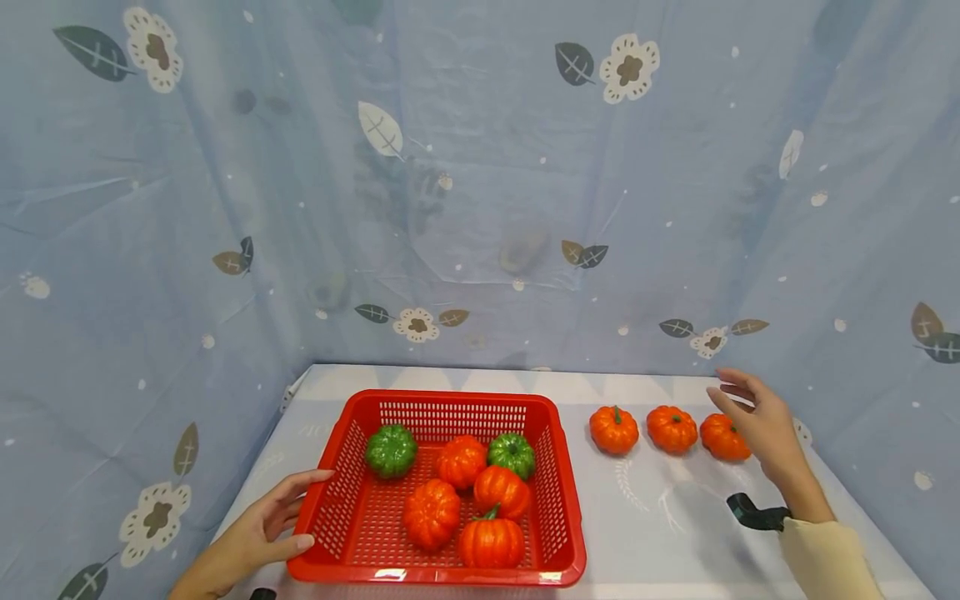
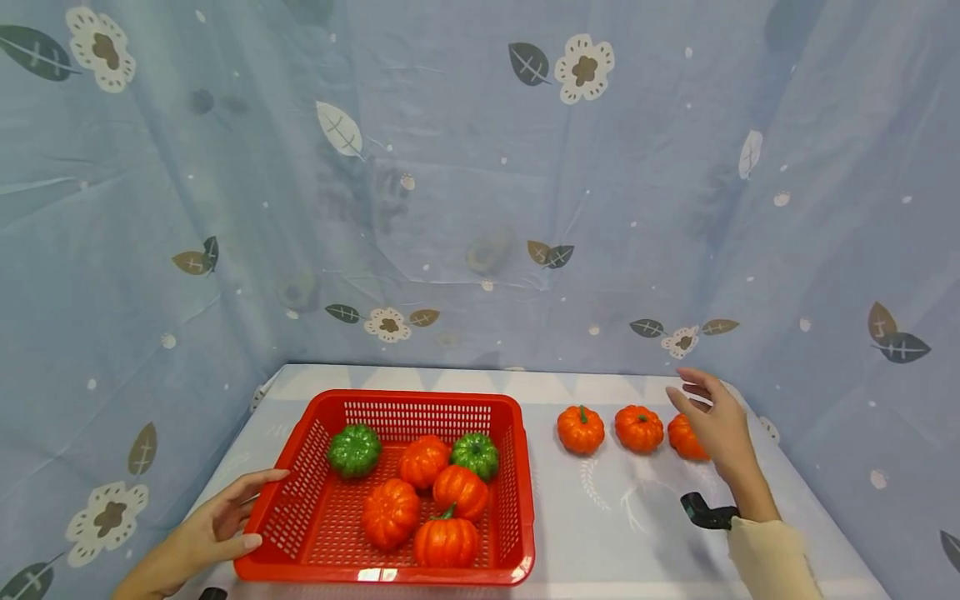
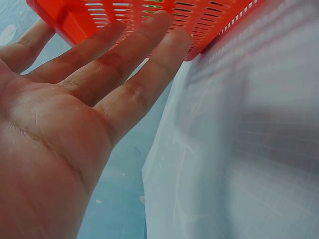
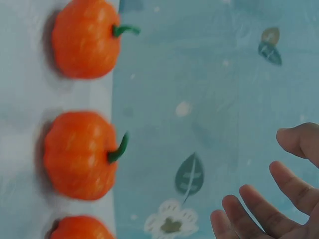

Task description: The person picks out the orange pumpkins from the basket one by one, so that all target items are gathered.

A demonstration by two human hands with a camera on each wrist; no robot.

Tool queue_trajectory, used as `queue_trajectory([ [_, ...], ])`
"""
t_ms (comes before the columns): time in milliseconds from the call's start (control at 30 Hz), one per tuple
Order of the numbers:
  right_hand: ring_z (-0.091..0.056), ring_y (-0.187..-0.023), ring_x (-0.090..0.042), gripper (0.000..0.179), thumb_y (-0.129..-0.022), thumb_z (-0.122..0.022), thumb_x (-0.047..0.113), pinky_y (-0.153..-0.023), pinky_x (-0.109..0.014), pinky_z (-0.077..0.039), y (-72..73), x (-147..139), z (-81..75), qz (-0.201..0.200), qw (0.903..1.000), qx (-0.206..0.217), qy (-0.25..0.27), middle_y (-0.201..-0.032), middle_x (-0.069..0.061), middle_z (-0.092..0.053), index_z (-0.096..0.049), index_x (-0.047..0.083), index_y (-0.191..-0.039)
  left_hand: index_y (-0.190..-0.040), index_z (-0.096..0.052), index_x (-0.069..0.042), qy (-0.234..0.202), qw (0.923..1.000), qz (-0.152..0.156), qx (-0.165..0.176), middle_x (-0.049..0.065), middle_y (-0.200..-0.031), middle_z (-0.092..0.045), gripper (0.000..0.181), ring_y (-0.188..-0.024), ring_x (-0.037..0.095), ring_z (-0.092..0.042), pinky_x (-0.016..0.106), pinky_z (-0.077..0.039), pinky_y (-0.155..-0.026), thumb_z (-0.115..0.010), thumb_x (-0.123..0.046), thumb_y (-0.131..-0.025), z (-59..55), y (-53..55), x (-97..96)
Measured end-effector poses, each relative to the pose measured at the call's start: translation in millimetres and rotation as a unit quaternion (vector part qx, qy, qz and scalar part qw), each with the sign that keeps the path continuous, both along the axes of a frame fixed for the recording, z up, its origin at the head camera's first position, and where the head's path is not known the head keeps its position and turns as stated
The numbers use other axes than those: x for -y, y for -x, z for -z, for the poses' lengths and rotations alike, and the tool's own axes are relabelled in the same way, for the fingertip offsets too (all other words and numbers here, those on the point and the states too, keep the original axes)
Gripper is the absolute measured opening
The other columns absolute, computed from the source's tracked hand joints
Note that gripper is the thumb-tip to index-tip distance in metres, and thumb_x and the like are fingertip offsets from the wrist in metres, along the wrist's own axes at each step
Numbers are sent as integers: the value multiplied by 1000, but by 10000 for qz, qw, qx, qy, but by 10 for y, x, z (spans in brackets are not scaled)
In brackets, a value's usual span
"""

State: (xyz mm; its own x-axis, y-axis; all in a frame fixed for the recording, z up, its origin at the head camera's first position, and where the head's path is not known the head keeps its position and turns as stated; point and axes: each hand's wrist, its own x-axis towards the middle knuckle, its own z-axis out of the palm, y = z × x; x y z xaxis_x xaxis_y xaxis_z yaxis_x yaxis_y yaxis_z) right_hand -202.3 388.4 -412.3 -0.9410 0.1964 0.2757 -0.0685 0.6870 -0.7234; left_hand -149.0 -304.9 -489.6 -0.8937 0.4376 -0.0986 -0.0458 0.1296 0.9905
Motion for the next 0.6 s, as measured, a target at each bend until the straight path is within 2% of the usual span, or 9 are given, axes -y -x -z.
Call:
queue_trajectory([
  [67,-50,-128,-44,66,-104,-60,42,-80,-4,-44,5,106,-60,-247,9997,-64,0,-145,-26,-51,-44,0,-152,-157,-30,-7,-11,10000,20,-29,32,-156,-27,64,-123,25,-59,43,-57,-94,-61,-6,-101,3,2,-4],
  [100,-50,-127,-43,65,-104,-61,42,-80,-2,-43,6,166,-90,-373,9993,-71,1,-144,-25,-51,-44,1,-152,-157,-30,-7,-21,10000,31,-34,33,-156,-28,64,-122,24,-59,43,-57,-93,-61,-5,-102,6,2,-2],
  [333,-54,-127,-38,62,-102,-64,39,-88,-4,-42,84,620,-186,-1253,9920,-31,169,-144,-17,-53,-46,5,-150,-157,-31,-10,-23,9999,-56,115,31,-158,-26,64,-124,27,-58,43,-57,-93,-62,-7,-102,25,-1,13],
  [467,-58,-125,-36,59,-100,-68,37,-93,-15,-50,119,889,-214,-1676,9856,-3,220,-143,-14,-55,-49,8,-149,-157,-33,-14,68,9996,-194,172,28,-159,-28,64,-125,29,-57,43,-57,-94,-63,-9,-101,36,1,2],
  [600,-60,-125,-33,56,-99,-71,34,-99,-37,-54,134,1139,-242,-2094,9776,31,225,-142,-10,-57,-51,11,-147,-157,-33,-12,74,9998,-163,74,29,-159,-28,65,-123,26,-59,42,-57,-94,-63,-8,-101,39,4,-6],
])
